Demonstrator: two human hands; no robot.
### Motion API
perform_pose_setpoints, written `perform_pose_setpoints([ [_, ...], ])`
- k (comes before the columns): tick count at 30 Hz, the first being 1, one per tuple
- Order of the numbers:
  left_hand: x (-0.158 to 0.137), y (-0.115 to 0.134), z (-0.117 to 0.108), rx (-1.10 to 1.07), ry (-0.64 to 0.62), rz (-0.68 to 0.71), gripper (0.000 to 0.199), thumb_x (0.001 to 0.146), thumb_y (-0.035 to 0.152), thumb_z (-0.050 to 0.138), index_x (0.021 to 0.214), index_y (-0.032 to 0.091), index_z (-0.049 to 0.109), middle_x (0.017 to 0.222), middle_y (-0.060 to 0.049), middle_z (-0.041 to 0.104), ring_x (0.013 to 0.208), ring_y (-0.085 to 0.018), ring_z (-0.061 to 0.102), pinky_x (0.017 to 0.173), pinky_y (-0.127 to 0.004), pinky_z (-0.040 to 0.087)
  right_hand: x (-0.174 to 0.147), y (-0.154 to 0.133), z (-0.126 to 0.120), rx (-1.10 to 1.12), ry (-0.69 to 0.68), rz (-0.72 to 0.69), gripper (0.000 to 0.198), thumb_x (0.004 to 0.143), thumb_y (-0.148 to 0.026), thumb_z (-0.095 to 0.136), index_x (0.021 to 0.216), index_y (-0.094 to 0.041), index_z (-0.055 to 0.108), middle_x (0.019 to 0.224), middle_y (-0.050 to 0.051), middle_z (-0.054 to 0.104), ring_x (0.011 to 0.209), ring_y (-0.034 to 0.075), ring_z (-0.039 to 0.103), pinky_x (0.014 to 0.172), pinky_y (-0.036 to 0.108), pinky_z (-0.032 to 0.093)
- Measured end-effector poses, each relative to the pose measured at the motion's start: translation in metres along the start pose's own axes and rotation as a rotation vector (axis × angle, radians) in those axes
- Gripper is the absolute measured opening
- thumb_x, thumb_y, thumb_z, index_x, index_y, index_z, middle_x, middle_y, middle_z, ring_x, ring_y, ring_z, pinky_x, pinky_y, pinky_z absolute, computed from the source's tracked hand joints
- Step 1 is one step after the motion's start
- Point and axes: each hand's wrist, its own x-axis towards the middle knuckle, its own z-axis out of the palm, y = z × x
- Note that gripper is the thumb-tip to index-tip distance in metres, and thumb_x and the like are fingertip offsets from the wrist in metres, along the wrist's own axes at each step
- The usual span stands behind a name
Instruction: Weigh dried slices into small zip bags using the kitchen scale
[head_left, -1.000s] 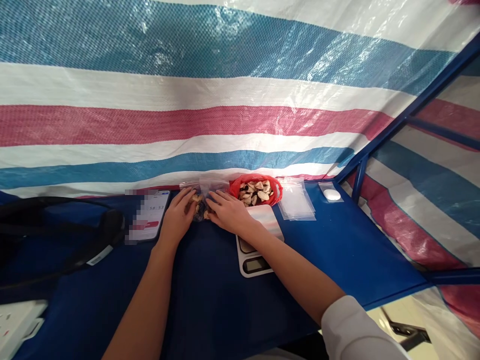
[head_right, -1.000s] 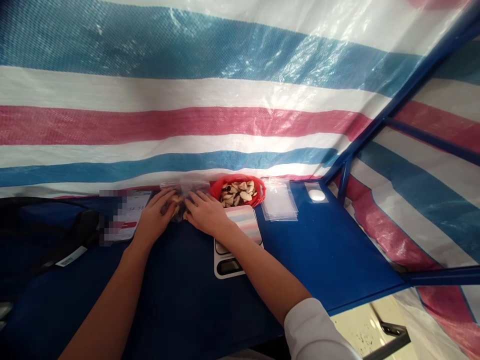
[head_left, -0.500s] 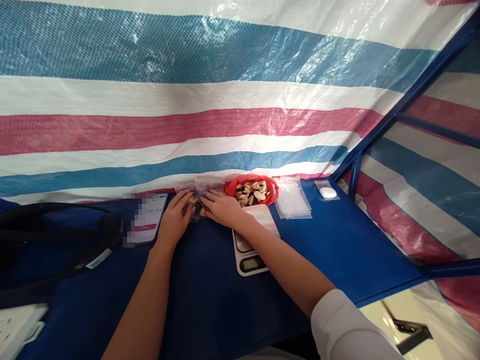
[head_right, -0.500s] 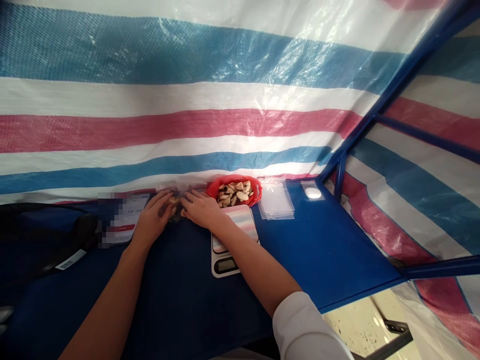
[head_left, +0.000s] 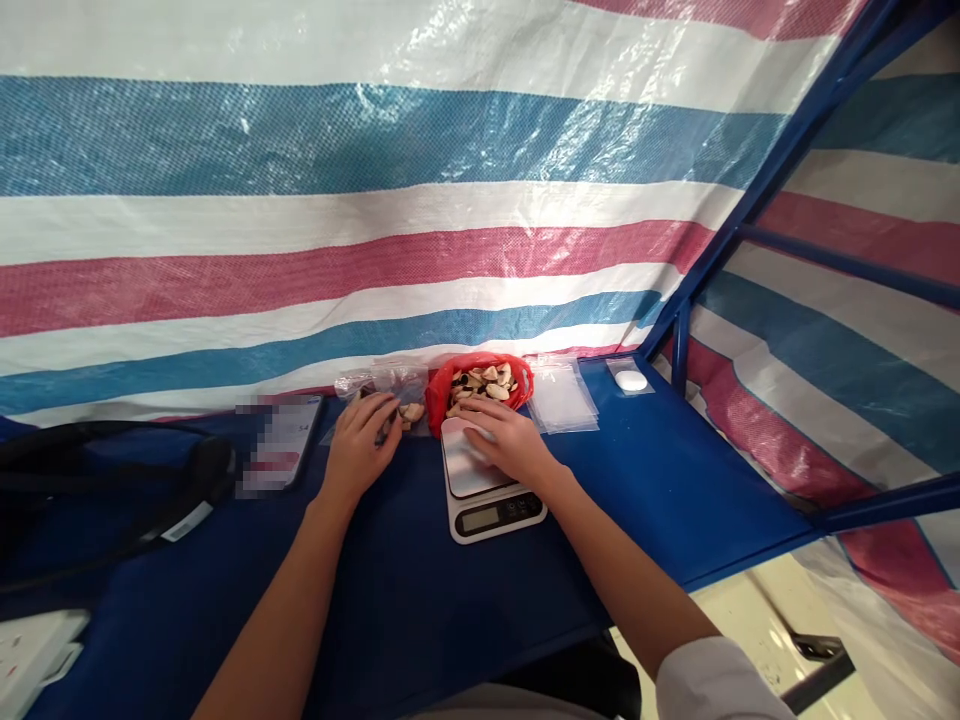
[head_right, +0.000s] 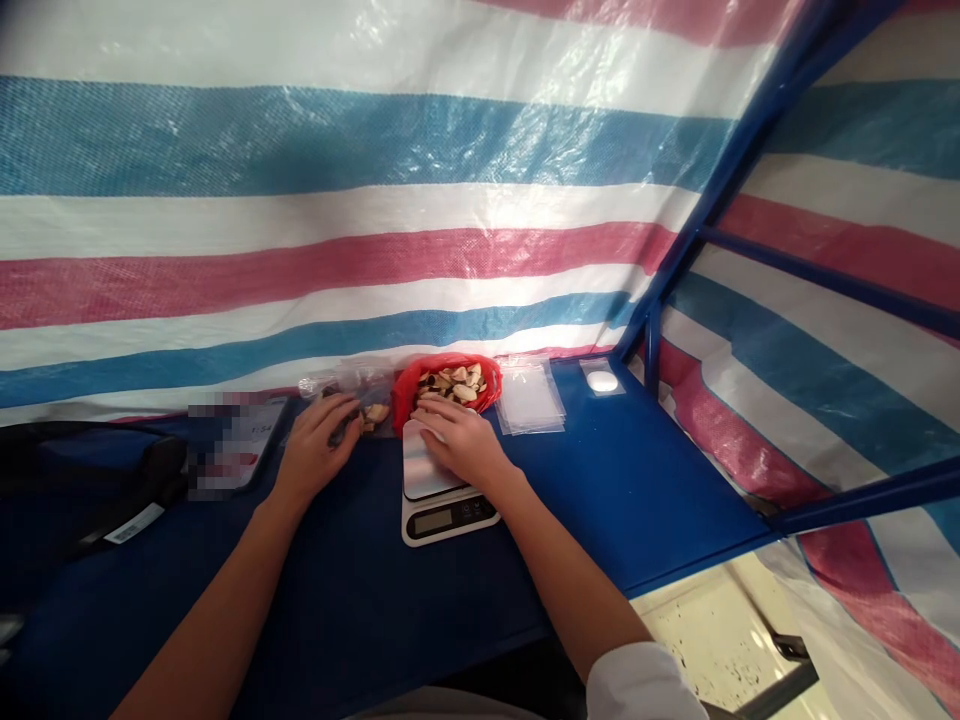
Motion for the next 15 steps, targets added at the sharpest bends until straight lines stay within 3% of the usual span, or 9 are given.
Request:
perform_pose_setpoints([
  [7,-0.003,0.038,0.017,0.077,-0.055,0.001,0.032,0.097,0.032,0.048,0.122,0.025,0.067,0.122,-0.01,0.071,0.118,-0.03,0.064,0.109,-0.05,0.047,-0.065,0.059,-0.052,-0.189,0.034,0.298,0.033,0.1,-0.031,0.05,0.126,-0.027,0.071,0.135,0.006,0.067,0.13,0.024,0.06,0.107,0.038,0.054],
  [15,-0.025,0.055,0.03,0.127,-0.181,-0.06,0.042,0.096,0.032,0.045,0.134,0.024,0.061,0.146,-0.013,0.057,0.139,-0.035,0.048,0.117,-0.059,0.035,-0.091,0.076,-0.053,-0.392,-0.174,0.251,0.041,0.101,-0.038,0.051,0.139,-0.025,0.061,0.151,0.009,0.054,0.146,0.03,0.042,0.12,0.052,0.036],
])
